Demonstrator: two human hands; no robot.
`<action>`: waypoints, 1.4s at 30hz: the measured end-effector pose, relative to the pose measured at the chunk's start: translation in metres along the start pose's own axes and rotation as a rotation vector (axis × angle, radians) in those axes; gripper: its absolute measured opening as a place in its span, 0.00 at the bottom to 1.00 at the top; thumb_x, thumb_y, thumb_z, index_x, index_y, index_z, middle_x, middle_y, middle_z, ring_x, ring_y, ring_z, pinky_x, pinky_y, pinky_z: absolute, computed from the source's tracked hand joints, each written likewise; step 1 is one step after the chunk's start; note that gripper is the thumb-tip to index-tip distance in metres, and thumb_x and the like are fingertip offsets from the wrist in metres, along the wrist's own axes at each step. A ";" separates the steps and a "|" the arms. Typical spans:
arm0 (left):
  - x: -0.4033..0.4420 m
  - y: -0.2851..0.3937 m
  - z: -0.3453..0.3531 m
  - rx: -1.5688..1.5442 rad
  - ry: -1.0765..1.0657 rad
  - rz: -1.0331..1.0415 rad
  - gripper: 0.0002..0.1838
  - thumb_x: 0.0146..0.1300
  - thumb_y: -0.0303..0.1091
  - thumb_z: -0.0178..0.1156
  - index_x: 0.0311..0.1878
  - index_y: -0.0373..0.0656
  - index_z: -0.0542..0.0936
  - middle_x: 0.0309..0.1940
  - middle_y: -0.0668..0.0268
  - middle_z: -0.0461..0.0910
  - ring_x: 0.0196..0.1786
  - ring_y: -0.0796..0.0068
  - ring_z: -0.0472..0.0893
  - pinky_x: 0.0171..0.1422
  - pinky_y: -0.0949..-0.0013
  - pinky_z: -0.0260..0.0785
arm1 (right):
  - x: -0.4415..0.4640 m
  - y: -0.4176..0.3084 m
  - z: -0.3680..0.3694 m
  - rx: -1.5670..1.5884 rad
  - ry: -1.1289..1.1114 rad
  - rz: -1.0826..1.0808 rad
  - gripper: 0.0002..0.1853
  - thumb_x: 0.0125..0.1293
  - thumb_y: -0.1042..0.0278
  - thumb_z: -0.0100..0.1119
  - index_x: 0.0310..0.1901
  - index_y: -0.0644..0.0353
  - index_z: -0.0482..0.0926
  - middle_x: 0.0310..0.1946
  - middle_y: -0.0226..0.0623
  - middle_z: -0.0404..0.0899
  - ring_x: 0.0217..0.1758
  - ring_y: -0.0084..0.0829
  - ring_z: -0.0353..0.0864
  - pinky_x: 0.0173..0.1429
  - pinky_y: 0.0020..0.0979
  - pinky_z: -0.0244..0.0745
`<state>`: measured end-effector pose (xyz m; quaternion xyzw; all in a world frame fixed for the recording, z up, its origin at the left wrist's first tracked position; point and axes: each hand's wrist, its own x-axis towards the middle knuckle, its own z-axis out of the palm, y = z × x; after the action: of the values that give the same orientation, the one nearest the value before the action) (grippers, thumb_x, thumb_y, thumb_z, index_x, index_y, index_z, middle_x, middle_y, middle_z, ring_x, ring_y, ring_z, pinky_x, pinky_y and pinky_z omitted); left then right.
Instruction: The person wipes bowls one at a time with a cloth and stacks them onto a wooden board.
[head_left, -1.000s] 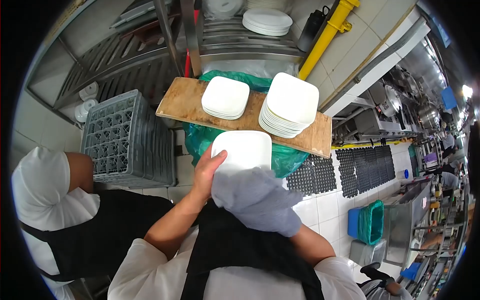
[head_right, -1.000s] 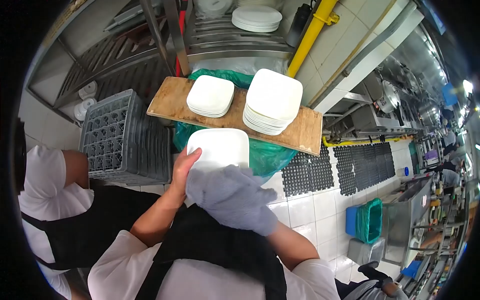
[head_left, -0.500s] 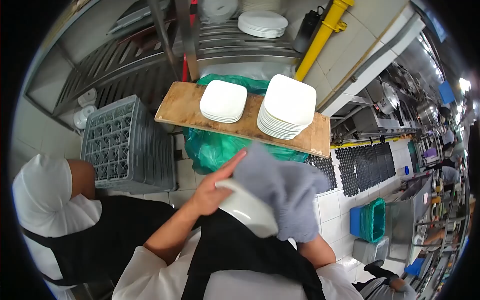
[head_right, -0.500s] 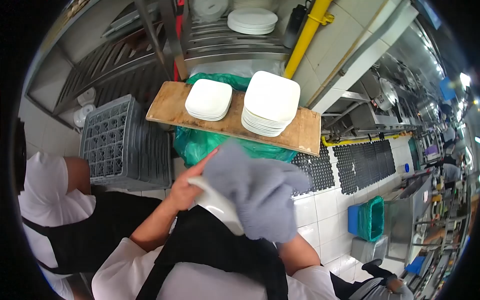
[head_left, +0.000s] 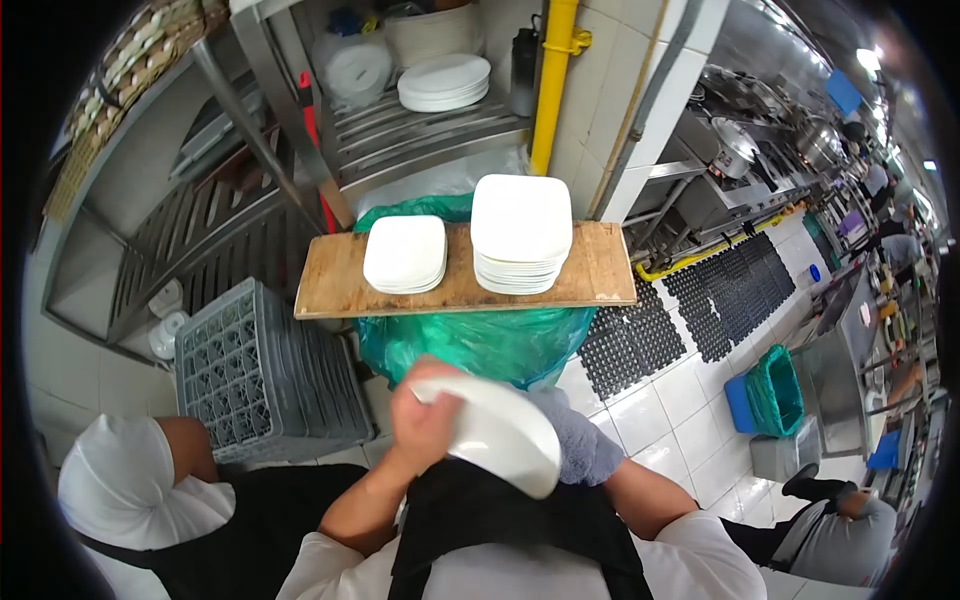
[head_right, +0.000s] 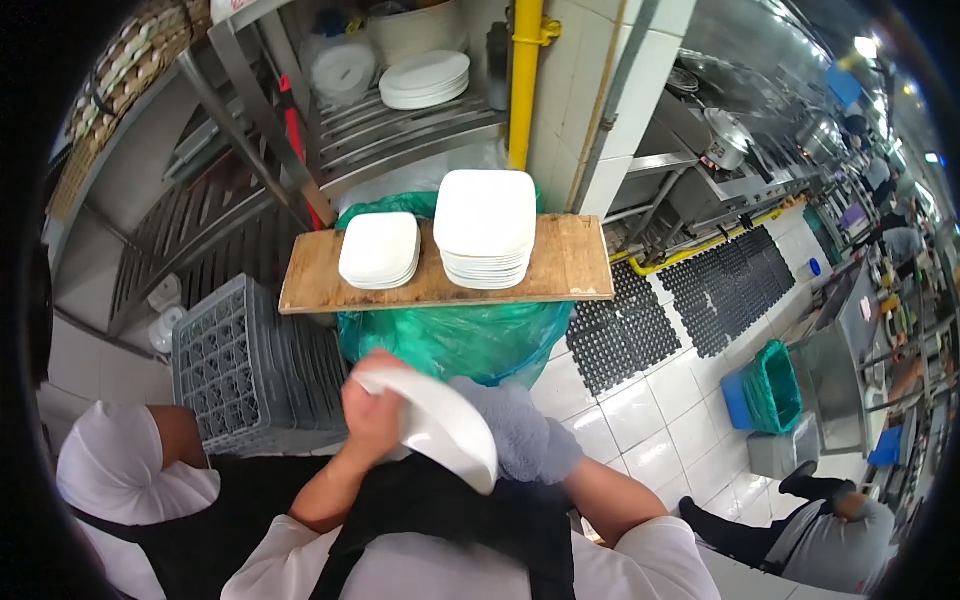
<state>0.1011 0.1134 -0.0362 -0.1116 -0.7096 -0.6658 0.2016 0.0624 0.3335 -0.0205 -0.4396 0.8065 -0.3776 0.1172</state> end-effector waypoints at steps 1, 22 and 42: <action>0.016 0.005 0.003 -0.057 0.110 -0.144 0.09 0.67 0.25 0.58 0.49 0.36 0.79 0.42 0.61 0.82 0.48 0.73 0.79 0.54 0.67 0.73 | -0.003 -0.003 -0.001 -0.043 0.148 -0.007 0.20 0.63 0.54 0.61 0.51 0.56 0.74 0.38 0.41 0.81 0.43 0.44 0.84 0.40 0.39 0.76; 0.280 -0.128 0.013 0.764 -0.120 -0.234 0.20 0.56 0.31 0.61 0.52 0.33 0.80 0.50 0.44 0.82 0.55 0.46 0.81 0.59 0.54 0.72 | -0.104 0.006 -0.050 -0.353 0.281 0.553 0.23 0.49 0.70 0.68 0.48 0.58 0.73 0.42 0.45 0.75 0.48 0.49 0.80 0.47 0.44 0.79; 0.259 -0.137 0.022 0.555 -0.125 -0.471 0.20 0.63 0.32 0.56 0.55 0.34 0.81 0.50 0.51 0.84 0.51 0.57 0.83 0.56 0.60 0.73 | 0.165 0.071 -0.152 -0.450 0.400 1.003 0.12 0.66 0.66 0.58 0.48 0.56 0.82 0.44 0.42 0.83 0.49 0.43 0.86 0.44 0.41 0.83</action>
<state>-0.1918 0.0948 -0.0473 0.0734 -0.8804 -0.4679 0.0219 -0.1578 0.3018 0.0575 0.0618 0.9828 -0.1710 0.0310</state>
